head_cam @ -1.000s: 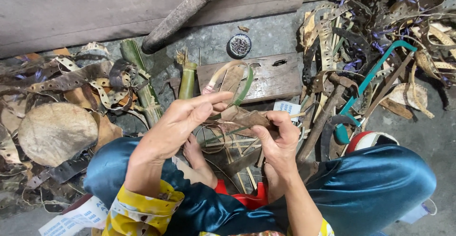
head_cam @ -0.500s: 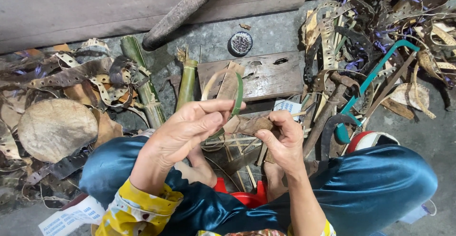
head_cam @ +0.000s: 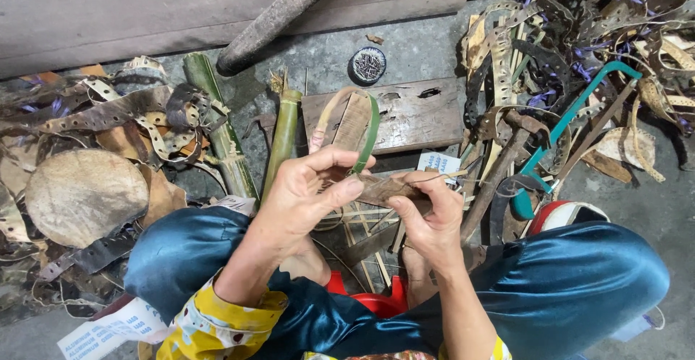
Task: The person weaves thin strips of bamboo or rattan around a circular frame to form a basket. They interlace the strips by hand, occasionally adjusting the frame and pulling the material taut. The process continues with repetitive weaving motions.
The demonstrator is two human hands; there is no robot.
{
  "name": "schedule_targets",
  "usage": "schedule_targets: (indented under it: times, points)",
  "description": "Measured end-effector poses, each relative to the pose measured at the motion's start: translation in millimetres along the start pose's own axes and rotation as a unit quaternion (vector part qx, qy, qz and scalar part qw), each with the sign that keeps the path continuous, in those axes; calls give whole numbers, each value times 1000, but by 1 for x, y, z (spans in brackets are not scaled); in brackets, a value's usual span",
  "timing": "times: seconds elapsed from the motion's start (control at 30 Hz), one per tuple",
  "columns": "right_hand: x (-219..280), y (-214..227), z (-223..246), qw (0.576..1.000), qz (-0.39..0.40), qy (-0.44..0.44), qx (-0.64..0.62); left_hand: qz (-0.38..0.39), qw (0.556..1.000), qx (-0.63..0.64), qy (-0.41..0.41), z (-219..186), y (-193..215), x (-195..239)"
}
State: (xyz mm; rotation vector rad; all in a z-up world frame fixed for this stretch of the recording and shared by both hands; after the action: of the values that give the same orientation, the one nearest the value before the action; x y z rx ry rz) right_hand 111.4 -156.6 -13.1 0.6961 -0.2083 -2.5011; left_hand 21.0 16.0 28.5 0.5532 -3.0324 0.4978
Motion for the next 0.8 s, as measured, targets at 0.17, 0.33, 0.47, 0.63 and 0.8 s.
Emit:
schedule_targets:
  times: [0.17,0.33,0.47,0.63,0.8]
  points:
    - [2,-7,12,999,-13,13,34,-33,991,-108,-67,-4,0,0]
    - [9,-14,10,999,-41,-7,12,-84,959,-219,-158,-17,-9,1]
    - [10,-7,-4,998,-50,-37,-20,8,966,-216,-143,-20,-8,-2]
    - [11,-1,-9,997,-36,-62,-32,87,960,-238,-114,-21,-10,0]
    - [8,-3,-4,993,-14,-82,-85,95,986,-127,-60,-11,-10,2]
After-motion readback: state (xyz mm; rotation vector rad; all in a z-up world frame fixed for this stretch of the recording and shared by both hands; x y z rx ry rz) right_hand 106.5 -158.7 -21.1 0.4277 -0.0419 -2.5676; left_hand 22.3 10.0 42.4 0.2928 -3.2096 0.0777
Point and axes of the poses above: each hand's wrist, its own x-axis away from the middle knuckle, its own y-axis out of the back of the hand, z = x × y, the point moved 6 cm from there along -x, towards the middle knuckle, and after that the axes turned 6 degrees about x, right-handed, at the moved point
